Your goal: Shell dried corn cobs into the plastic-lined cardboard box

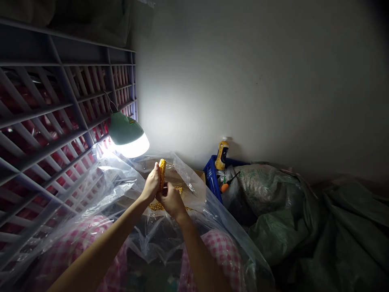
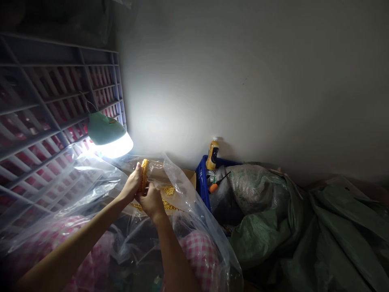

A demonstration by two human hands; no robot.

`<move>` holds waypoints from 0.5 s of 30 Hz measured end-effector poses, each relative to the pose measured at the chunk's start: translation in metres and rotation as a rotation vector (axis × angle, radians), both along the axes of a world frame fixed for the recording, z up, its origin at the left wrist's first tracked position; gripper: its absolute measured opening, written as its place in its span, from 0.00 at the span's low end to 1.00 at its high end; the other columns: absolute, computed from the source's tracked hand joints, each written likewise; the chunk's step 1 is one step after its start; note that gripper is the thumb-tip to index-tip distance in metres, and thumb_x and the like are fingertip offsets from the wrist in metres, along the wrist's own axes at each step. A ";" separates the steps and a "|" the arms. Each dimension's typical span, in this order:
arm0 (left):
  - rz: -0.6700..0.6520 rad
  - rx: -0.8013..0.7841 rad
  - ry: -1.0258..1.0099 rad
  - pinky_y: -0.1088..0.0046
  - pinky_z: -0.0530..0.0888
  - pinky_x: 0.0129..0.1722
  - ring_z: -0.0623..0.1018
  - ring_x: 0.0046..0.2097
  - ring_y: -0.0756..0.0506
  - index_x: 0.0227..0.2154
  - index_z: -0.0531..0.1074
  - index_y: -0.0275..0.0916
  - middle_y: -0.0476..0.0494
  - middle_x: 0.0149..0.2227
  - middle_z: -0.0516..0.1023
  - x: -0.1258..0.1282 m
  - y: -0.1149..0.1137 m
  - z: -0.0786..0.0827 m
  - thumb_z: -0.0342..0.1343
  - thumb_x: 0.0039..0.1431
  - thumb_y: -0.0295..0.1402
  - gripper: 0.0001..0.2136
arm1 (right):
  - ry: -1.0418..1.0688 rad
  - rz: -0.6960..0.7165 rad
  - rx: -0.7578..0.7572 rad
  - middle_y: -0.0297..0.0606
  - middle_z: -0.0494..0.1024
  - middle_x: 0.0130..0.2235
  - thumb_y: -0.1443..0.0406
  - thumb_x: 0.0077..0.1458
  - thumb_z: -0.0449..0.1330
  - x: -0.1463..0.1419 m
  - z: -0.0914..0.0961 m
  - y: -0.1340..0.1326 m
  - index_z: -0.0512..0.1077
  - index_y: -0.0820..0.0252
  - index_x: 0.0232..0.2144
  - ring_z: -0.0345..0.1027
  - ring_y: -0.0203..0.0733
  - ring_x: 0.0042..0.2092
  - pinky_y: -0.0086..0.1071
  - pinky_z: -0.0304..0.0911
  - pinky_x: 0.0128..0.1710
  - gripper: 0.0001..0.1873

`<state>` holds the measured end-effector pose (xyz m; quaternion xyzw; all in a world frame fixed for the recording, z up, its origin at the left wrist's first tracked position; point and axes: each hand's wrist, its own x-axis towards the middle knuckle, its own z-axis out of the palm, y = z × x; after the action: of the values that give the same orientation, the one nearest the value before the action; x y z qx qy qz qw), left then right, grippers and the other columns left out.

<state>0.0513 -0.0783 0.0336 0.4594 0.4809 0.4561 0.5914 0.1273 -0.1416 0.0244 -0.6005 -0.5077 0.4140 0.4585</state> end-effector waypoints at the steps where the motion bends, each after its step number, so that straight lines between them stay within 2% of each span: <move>1: -0.005 0.009 0.008 0.75 0.65 0.18 0.67 0.19 0.51 0.27 0.65 0.38 0.53 0.18 0.64 0.000 0.000 0.001 0.40 0.51 0.56 0.24 | -0.054 0.013 0.016 0.40 0.77 0.32 0.65 0.42 0.59 0.000 0.000 -0.001 0.68 0.61 0.33 0.71 0.42 0.33 0.32 0.63 0.32 0.12; 8: -0.015 0.146 0.102 0.75 0.62 0.20 0.64 0.20 0.51 0.25 0.64 0.39 0.53 0.18 0.62 0.001 0.000 -0.001 0.39 0.53 0.54 0.22 | -0.234 0.011 0.020 0.41 0.76 0.29 0.63 0.45 0.59 -0.003 -0.004 -0.002 0.67 0.63 0.33 0.70 0.42 0.30 0.29 0.60 0.26 0.11; 12: 0.000 0.200 0.173 0.75 0.62 0.21 0.64 0.22 0.50 0.24 0.64 0.40 0.52 0.20 0.64 -0.001 0.002 -0.002 0.39 0.54 0.53 0.22 | -0.220 0.042 0.012 0.40 0.76 0.27 0.66 0.45 0.58 0.001 0.000 -0.001 0.70 0.63 0.32 0.70 0.41 0.29 0.29 0.61 0.27 0.09; 15: -0.017 0.192 0.212 0.75 0.61 0.20 0.64 0.21 0.50 0.20 0.62 0.40 0.51 0.17 0.63 -0.001 0.000 -0.001 0.38 0.54 0.53 0.22 | -0.171 0.095 0.009 0.38 0.77 0.27 0.67 0.44 0.58 0.019 0.011 -0.001 0.73 0.61 0.29 0.71 0.41 0.31 0.30 0.63 0.30 0.06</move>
<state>0.0499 -0.0783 0.0331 0.5635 0.4909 0.4439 0.4944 0.1462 -0.1427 0.0351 -0.6068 -0.5747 0.3804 0.3959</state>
